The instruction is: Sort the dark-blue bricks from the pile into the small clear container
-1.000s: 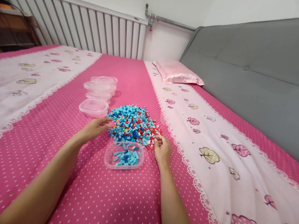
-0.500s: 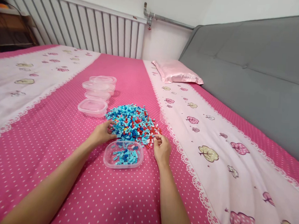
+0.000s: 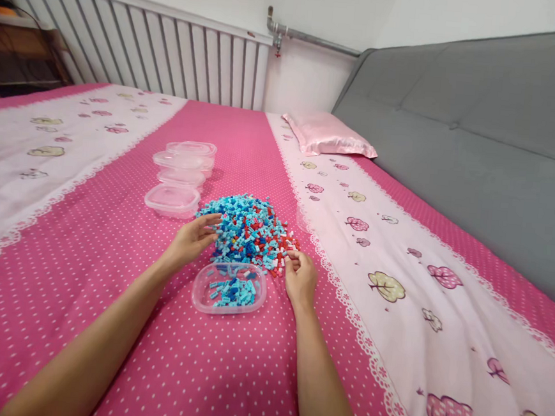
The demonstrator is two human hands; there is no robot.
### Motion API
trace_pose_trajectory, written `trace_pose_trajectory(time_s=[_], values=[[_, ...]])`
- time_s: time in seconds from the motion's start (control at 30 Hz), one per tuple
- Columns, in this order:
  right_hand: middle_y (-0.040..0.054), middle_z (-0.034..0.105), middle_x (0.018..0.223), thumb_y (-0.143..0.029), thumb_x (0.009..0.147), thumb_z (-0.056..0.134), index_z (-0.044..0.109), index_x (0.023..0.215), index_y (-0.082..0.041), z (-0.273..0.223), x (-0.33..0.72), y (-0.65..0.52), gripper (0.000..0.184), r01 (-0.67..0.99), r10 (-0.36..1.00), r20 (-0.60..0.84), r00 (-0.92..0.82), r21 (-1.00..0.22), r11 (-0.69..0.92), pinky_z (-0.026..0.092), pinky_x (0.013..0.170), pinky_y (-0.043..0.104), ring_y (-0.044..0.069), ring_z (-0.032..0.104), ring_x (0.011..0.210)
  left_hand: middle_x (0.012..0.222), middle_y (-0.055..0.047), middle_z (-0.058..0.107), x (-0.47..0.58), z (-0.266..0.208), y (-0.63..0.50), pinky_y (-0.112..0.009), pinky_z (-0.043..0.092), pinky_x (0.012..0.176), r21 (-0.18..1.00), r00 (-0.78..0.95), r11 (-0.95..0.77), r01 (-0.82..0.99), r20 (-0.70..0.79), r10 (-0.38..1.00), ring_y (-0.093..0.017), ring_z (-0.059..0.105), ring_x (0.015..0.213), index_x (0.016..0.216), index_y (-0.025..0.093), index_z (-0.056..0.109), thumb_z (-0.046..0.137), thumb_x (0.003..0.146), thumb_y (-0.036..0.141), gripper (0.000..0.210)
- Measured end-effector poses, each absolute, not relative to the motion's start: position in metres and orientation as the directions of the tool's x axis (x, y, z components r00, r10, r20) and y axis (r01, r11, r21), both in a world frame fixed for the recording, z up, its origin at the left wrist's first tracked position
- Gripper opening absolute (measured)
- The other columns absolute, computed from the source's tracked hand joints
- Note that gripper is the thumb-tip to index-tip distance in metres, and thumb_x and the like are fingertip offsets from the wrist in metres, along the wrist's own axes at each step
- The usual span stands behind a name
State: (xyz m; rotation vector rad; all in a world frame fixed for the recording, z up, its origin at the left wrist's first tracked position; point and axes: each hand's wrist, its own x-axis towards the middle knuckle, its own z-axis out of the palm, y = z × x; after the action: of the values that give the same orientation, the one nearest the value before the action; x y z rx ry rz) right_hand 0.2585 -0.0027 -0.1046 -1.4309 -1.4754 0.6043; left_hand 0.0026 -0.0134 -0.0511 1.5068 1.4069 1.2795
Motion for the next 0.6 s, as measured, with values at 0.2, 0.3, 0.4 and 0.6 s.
trace_pose_trajectory(time_s=[0.2, 0.3, 0.4, 0.6], values=[[0.0072, 0.065, 0.084, -0.035, 0.073, 0.052, 0.063, 0.087, -0.016, -0.105, 0.259, -0.003, 0.026, 0.470, 0.945, 0.292, 0.146, -0.861, 0.193, 0.047, 0.067, 0.032, 0.017, 0.056, 0.066, 0.102, -0.007, 0.066, -0.011, -0.032, -0.019, -0.032, 0.050, 0.068, 0.800, -0.122, -0.129, 0.586, 0.244, 0.962, -0.016, 0.062, 0.069, 0.104, 0.016, 0.060, 0.053, 0.072, 0.030, 0.036], [0.0073, 0.065, 0.084, -0.036, 0.073, 0.052, 0.064, 0.087, -0.016, -0.105, 0.259, -0.003, 0.026, 0.464, 0.946, 0.287, 0.150, -0.865, 0.189, 0.047, 0.067, 0.032, 0.017, 0.056, 0.066, 0.091, -0.005, 0.068, -0.017, -0.027, -0.022, -0.031, 0.049, 0.067, 0.689, -0.135, -0.062, 0.722, 0.228, 0.964, -0.017, 0.062, 0.068, 0.094, 0.017, 0.064, 0.053, 0.070, 0.026, 0.028], [0.0071, 0.065, 0.083, -0.036, 0.073, 0.052, 0.064, 0.087, -0.016, -0.106, 0.259, -0.002, 0.027, 0.465, 0.947, 0.283, 0.154, -0.866, 0.184, 0.047, 0.067, 0.032, 0.017, 0.057, 0.066, 0.085, -0.005, 0.068, -0.024, -0.029, -0.025, -0.031, 0.049, 0.065, 0.601, -0.097, -0.007, 0.799, 0.141, 0.985, -0.019, 0.062, 0.069, 0.089, 0.017, 0.064, 0.059, 0.064, 0.025, 0.027], [0.0071, 0.065, 0.082, -0.036, 0.073, 0.052, 0.063, 0.088, -0.016, -0.107, 0.259, -0.002, 0.028, 0.461, 0.948, 0.282, 0.147, -0.868, 0.187, 0.047, 0.066, 0.032, 0.017, 0.056, 0.065, 0.082, -0.005, 0.065, -0.026, -0.041, -0.026, -0.032, 0.048, 0.066, 0.542, -0.041, 0.025, 0.840, 0.017, 0.999, -0.021, 0.061, 0.071, 0.103, 0.015, 0.056, 0.070, 0.050, 0.023, 0.056]])
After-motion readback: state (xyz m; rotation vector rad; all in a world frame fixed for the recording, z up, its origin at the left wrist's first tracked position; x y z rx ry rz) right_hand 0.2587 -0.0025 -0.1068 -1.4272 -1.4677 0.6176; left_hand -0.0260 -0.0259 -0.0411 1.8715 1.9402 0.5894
